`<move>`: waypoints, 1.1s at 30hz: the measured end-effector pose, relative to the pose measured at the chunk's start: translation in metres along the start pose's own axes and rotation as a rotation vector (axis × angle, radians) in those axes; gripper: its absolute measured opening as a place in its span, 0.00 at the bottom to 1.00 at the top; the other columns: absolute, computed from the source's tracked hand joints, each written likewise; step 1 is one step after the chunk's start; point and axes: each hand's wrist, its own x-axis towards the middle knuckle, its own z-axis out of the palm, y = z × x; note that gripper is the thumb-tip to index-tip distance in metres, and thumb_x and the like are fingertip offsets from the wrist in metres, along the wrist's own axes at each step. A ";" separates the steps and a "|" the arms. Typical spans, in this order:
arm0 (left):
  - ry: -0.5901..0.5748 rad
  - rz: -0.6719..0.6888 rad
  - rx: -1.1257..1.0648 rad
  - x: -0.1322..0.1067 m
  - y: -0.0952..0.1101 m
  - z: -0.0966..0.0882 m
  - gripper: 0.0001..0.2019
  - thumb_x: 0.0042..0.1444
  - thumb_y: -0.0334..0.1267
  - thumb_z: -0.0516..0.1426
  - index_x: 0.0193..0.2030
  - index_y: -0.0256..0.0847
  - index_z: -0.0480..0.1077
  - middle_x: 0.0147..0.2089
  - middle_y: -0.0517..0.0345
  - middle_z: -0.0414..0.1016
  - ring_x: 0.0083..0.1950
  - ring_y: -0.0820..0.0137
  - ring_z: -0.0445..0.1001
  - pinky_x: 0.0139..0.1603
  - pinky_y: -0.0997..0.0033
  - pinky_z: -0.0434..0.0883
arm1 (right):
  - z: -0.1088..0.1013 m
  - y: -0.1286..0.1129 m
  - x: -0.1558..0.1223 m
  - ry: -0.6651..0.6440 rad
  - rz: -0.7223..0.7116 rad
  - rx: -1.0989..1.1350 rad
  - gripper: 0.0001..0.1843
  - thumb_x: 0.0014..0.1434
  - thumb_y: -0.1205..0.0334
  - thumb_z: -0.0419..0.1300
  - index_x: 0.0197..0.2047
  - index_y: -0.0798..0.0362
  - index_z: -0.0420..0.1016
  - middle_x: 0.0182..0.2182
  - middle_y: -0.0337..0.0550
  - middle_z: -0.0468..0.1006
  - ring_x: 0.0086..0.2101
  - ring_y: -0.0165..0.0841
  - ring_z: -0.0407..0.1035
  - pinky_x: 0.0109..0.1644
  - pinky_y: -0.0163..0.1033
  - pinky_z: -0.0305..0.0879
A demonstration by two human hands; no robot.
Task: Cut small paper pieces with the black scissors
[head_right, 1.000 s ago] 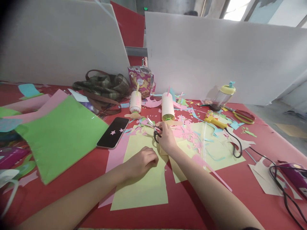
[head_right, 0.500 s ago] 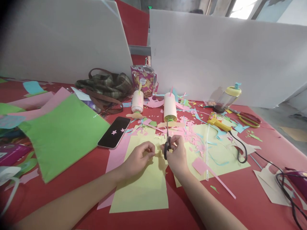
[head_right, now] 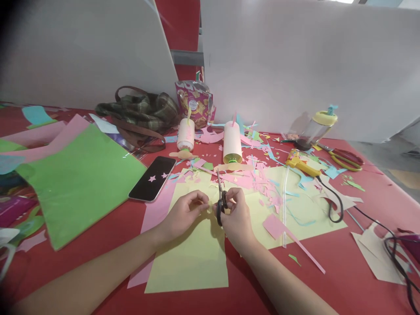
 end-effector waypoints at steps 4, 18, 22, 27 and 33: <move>0.010 0.014 -0.014 -0.001 -0.001 0.001 0.05 0.51 0.36 0.50 0.29 0.37 0.61 0.31 0.57 0.65 0.34 0.73 0.65 0.36 0.70 0.65 | 0.000 0.003 0.001 0.007 -0.003 0.002 0.18 0.39 0.71 0.60 0.30 0.47 0.55 0.27 0.33 0.64 0.22 0.26 0.63 0.24 0.32 0.59; -0.007 -0.060 -0.006 -0.002 0.000 0.001 0.08 0.51 0.39 0.50 0.28 0.36 0.64 0.30 0.57 0.68 0.32 0.73 0.66 0.34 0.73 0.65 | 0.000 0.002 -0.001 -0.024 -0.053 -0.038 0.18 0.40 0.73 0.57 0.31 0.47 0.54 0.28 0.34 0.63 0.25 0.27 0.64 0.26 0.33 0.60; -0.008 -0.083 -0.047 -0.002 0.002 0.001 0.07 0.50 0.37 0.50 0.28 0.36 0.64 0.29 0.58 0.67 0.31 0.74 0.66 0.33 0.74 0.64 | 0.000 0.003 -0.001 -0.033 -0.058 -0.020 0.19 0.40 0.74 0.58 0.32 0.47 0.54 0.27 0.33 0.62 0.24 0.26 0.63 0.27 0.33 0.61; -0.013 -0.136 -0.138 -0.002 0.006 0.002 0.06 0.49 0.36 0.51 0.26 0.36 0.64 0.26 0.59 0.67 0.29 0.75 0.66 0.31 0.75 0.64 | 0.000 0.001 0.000 -0.065 -0.044 0.067 0.20 0.39 0.76 0.59 0.32 0.47 0.54 0.27 0.30 0.63 0.21 0.22 0.60 0.29 0.32 0.61; 0.001 -0.187 -0.199 -0.002 0.005 0.002 0.07 0.47 0.37 0.53 0.25 0.35 0.65 0.26 0.58 0.68 0.29 0.74 0.66 0.31 0.74 0.64 | 0.000 -0.003 0.000 -0.117 0.022 0.175 0.20 0.40 0.75 0.59 0.31 0.47 0.53 0.28 0.29 0.64 0.19 0.19 0.59 0.27 0.30 0.60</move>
